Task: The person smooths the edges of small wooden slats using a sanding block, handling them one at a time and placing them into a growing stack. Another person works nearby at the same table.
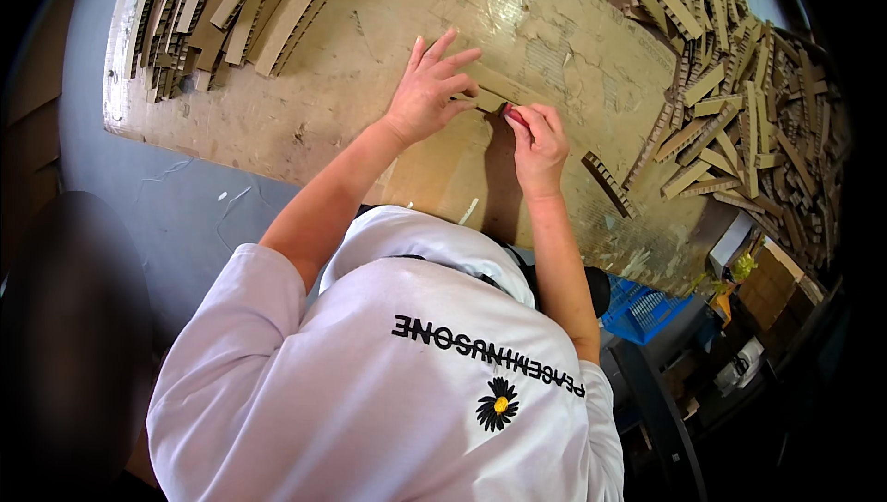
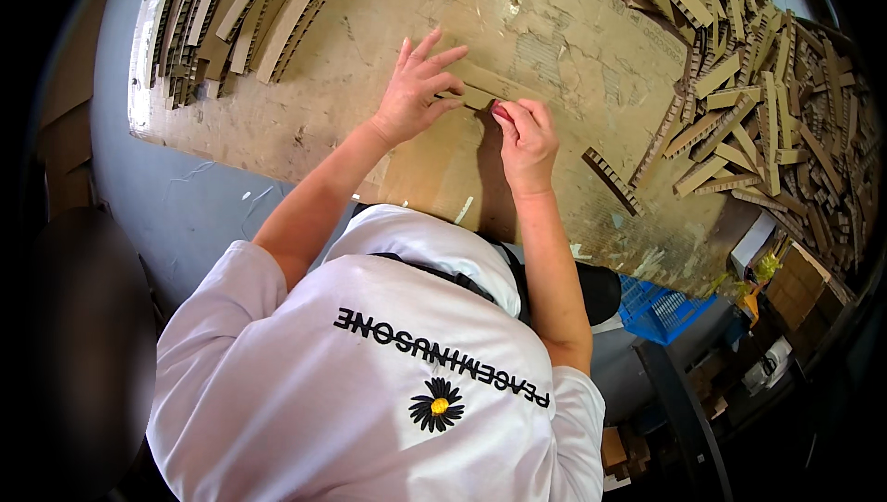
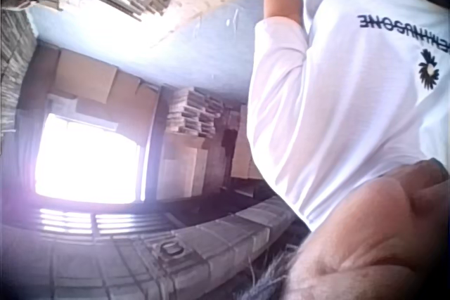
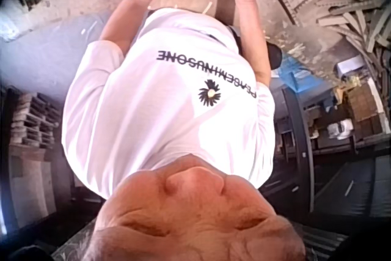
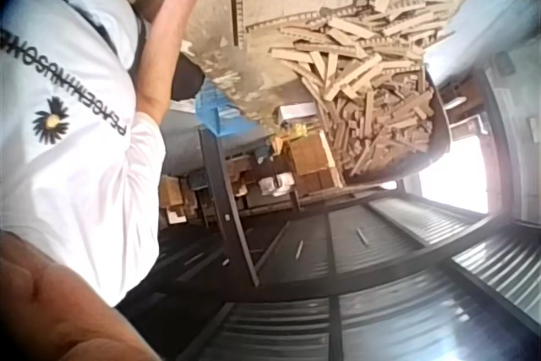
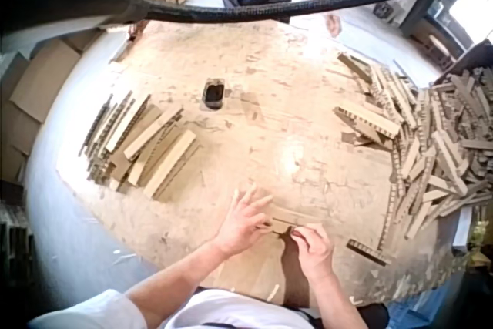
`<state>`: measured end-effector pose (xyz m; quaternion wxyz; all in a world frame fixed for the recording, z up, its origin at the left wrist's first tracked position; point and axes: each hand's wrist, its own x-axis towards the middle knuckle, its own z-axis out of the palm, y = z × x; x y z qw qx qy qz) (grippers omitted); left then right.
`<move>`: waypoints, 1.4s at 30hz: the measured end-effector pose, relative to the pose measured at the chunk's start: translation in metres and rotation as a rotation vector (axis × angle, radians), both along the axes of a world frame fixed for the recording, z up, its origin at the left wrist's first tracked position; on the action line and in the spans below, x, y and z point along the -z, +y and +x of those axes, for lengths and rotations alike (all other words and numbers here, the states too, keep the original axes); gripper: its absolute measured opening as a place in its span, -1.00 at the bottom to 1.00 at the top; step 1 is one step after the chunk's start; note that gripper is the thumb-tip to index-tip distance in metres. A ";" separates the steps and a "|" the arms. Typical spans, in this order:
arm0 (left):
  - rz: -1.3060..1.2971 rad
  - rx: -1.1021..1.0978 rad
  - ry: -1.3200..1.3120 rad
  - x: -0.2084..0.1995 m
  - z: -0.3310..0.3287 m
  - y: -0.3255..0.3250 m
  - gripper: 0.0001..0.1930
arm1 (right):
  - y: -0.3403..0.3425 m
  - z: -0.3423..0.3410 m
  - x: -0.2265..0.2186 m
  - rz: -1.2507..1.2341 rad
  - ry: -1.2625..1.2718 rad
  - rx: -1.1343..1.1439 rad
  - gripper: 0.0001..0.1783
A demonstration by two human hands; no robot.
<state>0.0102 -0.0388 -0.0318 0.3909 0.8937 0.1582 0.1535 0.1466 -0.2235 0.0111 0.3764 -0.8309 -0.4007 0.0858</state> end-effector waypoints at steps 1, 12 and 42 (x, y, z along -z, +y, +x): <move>0.000 0.000 0.003 -0.001 0.000 0.000 -0.81 | 0.001 -0.001 0.001 0.003 -0.011 0.007 -0.78; 0.076 0.083 0.070 -0.015 -0.003 0.003 -0.74 | 0.000 -0.001 0.002 0.024 -0.053 -0.054 -0.82; 0.702 0.957 0.081 -0.066 0.219 -0.214 0.04 | -0.205 -0.076 -0.029 0.565 0.477 1.074 -0.83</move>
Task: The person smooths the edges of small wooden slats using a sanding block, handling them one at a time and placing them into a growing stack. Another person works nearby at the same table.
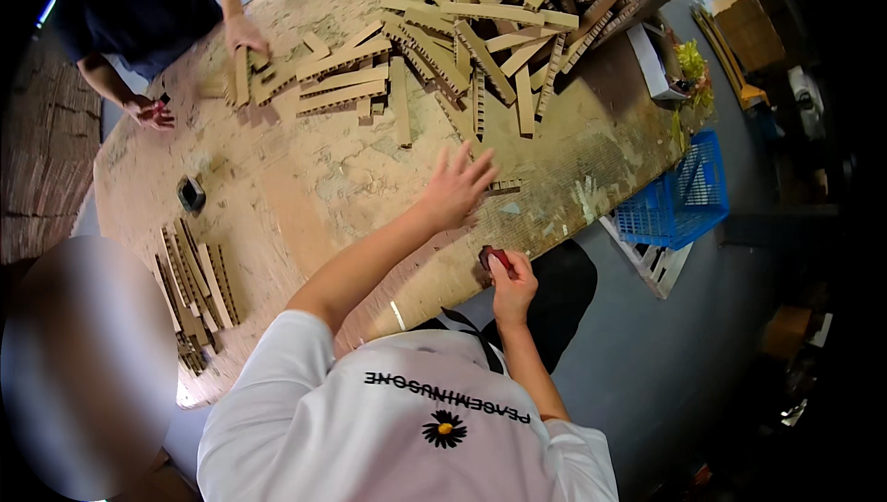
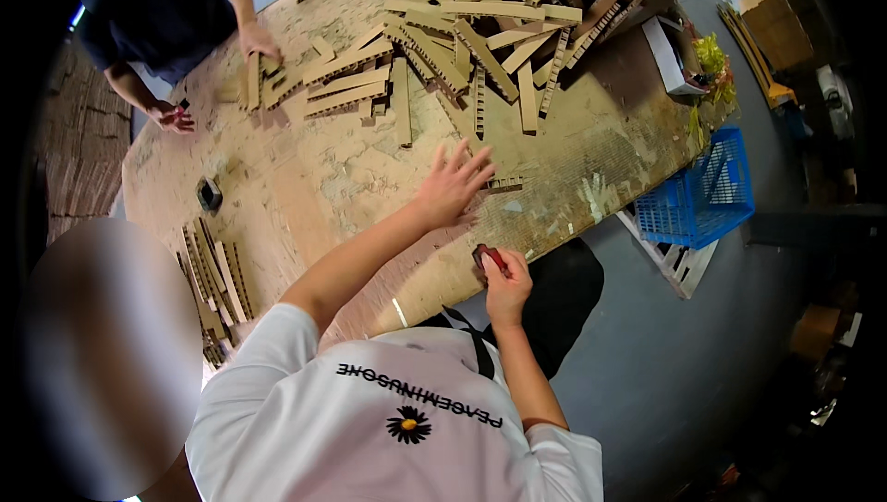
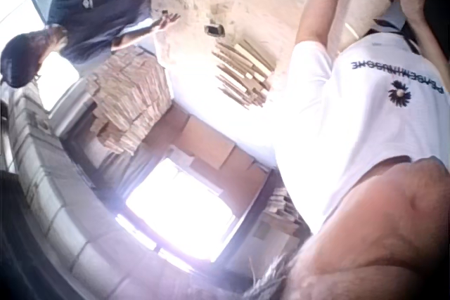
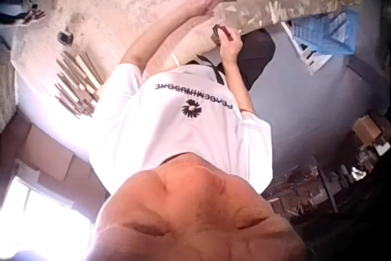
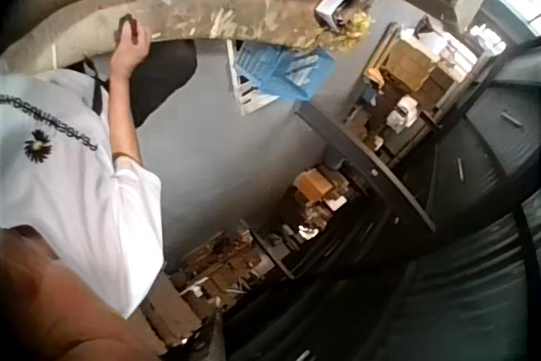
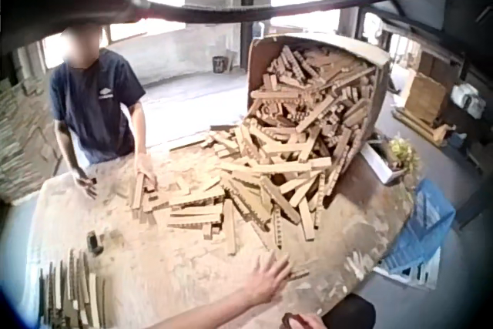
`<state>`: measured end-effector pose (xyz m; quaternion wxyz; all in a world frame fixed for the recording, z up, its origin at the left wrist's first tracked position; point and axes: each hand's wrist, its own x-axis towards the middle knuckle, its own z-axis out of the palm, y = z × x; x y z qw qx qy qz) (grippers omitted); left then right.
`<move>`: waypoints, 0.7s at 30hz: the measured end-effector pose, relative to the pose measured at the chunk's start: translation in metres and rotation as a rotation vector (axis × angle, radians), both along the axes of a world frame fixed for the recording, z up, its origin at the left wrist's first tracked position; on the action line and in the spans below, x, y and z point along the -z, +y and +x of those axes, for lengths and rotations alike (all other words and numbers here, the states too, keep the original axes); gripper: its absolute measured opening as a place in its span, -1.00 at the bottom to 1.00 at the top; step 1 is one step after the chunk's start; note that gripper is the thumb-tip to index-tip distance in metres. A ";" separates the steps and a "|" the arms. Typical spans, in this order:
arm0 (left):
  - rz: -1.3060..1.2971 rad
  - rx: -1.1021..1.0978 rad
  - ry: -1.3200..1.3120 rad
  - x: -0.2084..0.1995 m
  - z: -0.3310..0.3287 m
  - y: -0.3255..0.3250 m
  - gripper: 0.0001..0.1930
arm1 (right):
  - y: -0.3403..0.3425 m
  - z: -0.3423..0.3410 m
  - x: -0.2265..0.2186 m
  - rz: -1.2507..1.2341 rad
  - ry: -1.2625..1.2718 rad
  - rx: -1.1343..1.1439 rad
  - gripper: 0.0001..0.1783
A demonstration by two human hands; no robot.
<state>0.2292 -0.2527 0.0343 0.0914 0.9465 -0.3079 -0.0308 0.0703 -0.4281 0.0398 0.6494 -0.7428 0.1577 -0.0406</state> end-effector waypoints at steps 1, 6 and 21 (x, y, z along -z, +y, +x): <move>0.087 0.064 -0.042 -0.004 0.024 -0.014 0.06 | -0.005 -0.001 0.000 -0.023 -0.019 0.005 -0.83; 0.086 -0.186 0.176 -0.004 0.111 -0.033 -0.16 | -0.005 0.002 -0.010 0.079 -0.008 0.088 -0.85; 0.006 -0.062 -0.165 0.031 -0.074 0.186 -0.66 | 0.044 0.003 -0.005 0.105 -0.103 -0.099 -0.87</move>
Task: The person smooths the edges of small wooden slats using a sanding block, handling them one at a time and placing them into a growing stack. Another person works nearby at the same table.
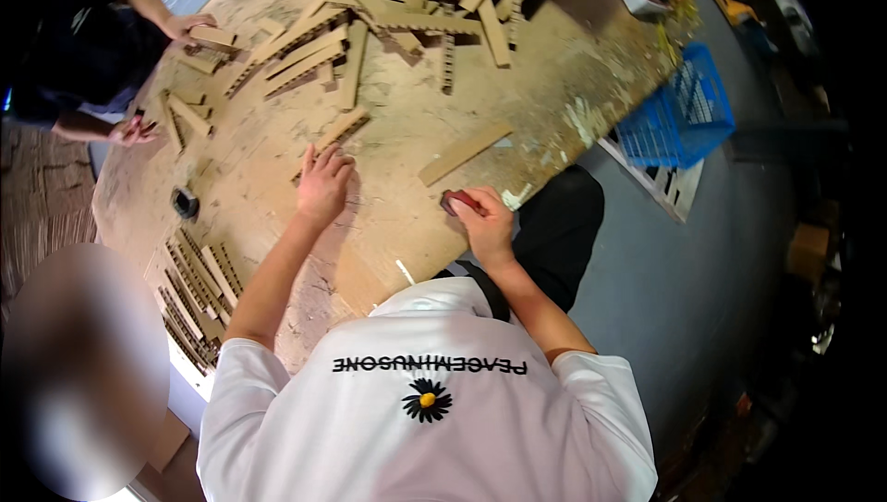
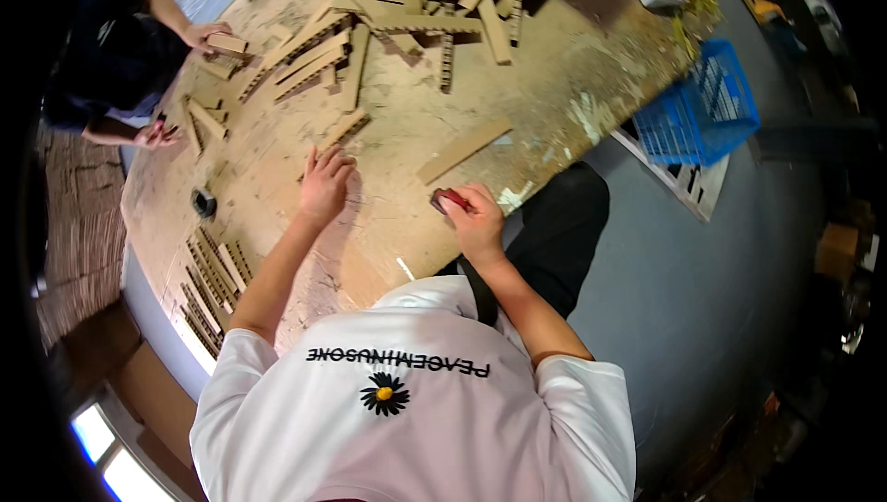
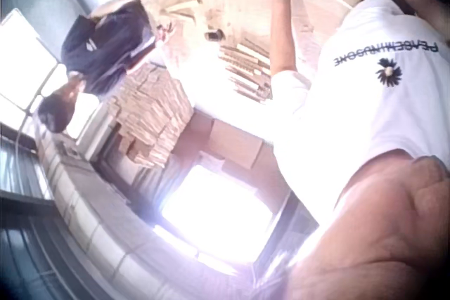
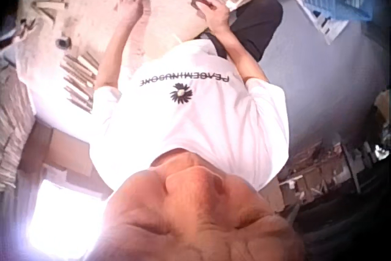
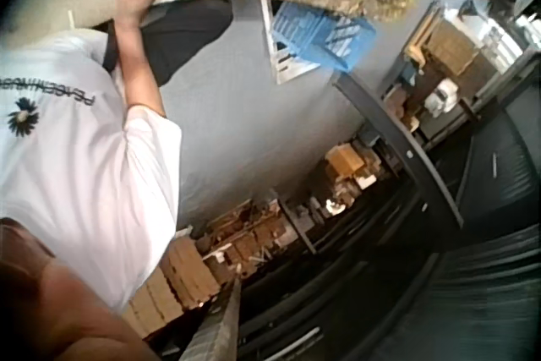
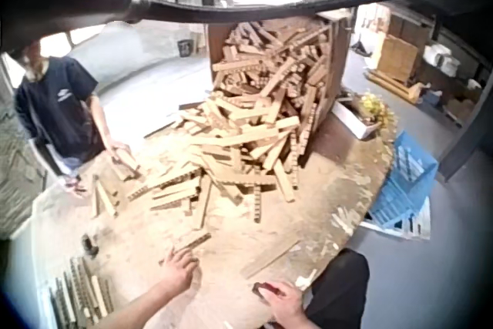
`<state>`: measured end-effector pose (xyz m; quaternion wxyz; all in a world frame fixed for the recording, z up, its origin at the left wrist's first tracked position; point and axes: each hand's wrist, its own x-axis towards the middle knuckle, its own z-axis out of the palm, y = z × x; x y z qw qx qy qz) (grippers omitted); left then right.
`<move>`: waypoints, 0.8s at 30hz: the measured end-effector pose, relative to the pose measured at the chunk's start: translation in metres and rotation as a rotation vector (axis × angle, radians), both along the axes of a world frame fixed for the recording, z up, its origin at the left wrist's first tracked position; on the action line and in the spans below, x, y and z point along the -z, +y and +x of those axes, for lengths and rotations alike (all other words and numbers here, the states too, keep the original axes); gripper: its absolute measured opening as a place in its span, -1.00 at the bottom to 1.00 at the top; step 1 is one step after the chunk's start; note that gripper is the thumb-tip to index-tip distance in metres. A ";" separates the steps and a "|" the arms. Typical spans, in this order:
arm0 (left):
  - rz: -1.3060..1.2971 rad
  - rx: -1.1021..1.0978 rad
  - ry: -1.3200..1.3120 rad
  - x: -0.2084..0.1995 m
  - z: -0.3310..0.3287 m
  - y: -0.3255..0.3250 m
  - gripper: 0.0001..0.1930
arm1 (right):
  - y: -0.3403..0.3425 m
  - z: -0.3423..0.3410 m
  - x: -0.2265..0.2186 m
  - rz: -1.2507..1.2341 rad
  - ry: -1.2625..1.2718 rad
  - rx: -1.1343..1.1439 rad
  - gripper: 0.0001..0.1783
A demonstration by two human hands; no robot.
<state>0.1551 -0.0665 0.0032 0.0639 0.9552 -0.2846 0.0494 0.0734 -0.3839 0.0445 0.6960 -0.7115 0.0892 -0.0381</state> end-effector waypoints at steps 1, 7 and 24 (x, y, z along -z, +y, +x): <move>-0.127 -0.048 0.033 -0.003 -0.005 -0.011 -0.64 | 0.000 0.000 -0.002 -0.015 0.002 0.008 -0.87; -0.363 -0.133 0.140 -0.005 -0.015 -0.189 -0.38 | -0.015 0.006 -0.037 -0.131 -0.001 0.068 -0.83; -0.227 -0.358 -0.115 -0.009 -0.034 0.029 -0.63 | 0.015 0.027 -0.039 0.042 0.033 -0.133 -0.88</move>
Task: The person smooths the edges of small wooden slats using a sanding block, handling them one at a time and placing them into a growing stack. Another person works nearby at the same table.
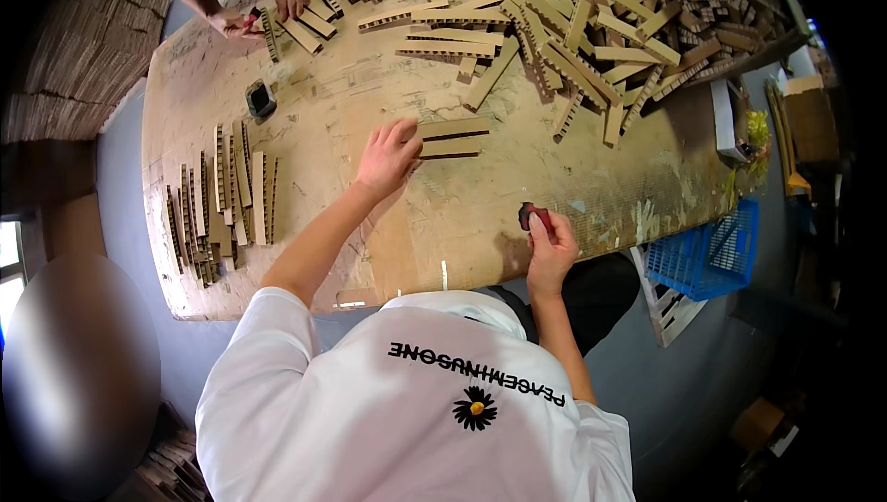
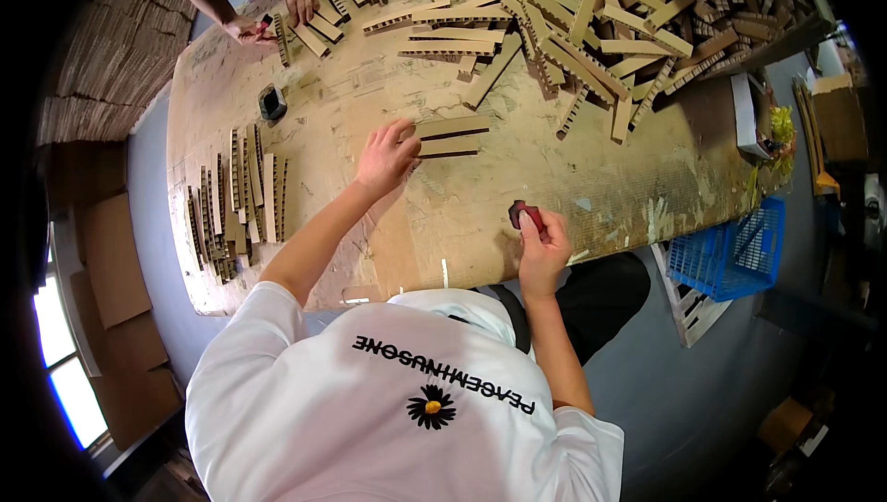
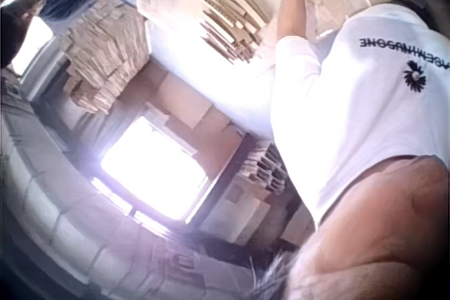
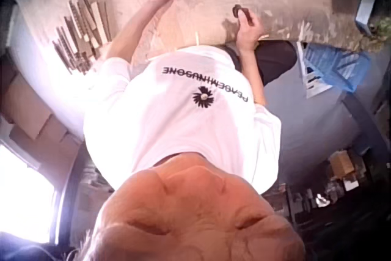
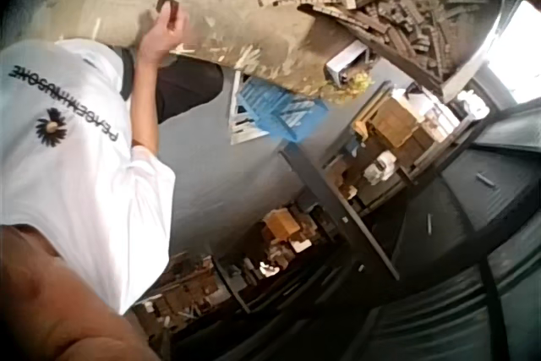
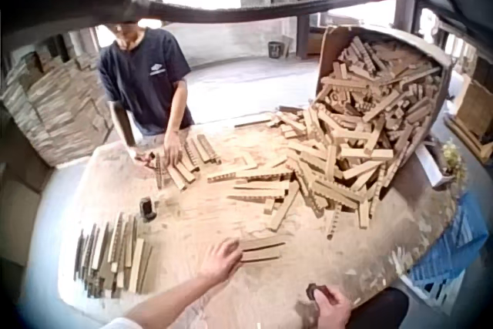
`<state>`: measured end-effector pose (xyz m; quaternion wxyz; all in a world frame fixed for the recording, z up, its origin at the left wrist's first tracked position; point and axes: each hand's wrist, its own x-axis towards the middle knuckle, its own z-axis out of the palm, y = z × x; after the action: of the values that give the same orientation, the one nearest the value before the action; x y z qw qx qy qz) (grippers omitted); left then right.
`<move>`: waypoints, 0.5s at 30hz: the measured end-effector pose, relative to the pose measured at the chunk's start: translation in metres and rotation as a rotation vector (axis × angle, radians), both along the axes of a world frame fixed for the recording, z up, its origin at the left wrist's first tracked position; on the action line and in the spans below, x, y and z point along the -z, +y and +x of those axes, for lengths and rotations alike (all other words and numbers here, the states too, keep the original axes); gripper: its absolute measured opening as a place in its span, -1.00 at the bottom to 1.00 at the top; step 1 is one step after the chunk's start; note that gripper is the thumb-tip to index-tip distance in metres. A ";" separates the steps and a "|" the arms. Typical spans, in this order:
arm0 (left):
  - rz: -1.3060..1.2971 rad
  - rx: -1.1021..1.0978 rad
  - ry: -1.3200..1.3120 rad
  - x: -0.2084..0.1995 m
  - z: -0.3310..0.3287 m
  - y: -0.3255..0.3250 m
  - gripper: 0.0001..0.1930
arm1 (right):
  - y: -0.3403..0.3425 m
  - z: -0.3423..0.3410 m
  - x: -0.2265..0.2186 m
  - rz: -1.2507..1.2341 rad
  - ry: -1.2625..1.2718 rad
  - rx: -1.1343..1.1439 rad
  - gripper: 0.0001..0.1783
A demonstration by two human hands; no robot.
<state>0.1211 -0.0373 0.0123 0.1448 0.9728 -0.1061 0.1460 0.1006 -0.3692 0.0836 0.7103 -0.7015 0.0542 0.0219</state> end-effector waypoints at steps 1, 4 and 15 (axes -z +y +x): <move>-0.006 -0.036 -0.048 0.002 0.007 -0.001 -0.61 | 0.007 0.003 -0.001 0.008 -0.013 -0.019 -0.87; -0.196 -0.066 0.077 0.021 0.011 0.001 -0.56 | 0.017 0.014 0.008 -0.041 -0.009 -0.110 -0.85; -0.253 -0.273 0.040 0.012 -0.116 -0.030 -0.53 | 0.088 0.086 0.103 0.523 0.321 -0.133 -0.73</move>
<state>0.0051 -0.0669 0.0003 0.2470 0.9549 0.0489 0.1572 0.1867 -0.2814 -0.0198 0.8461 -0.4845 0.1122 0.1919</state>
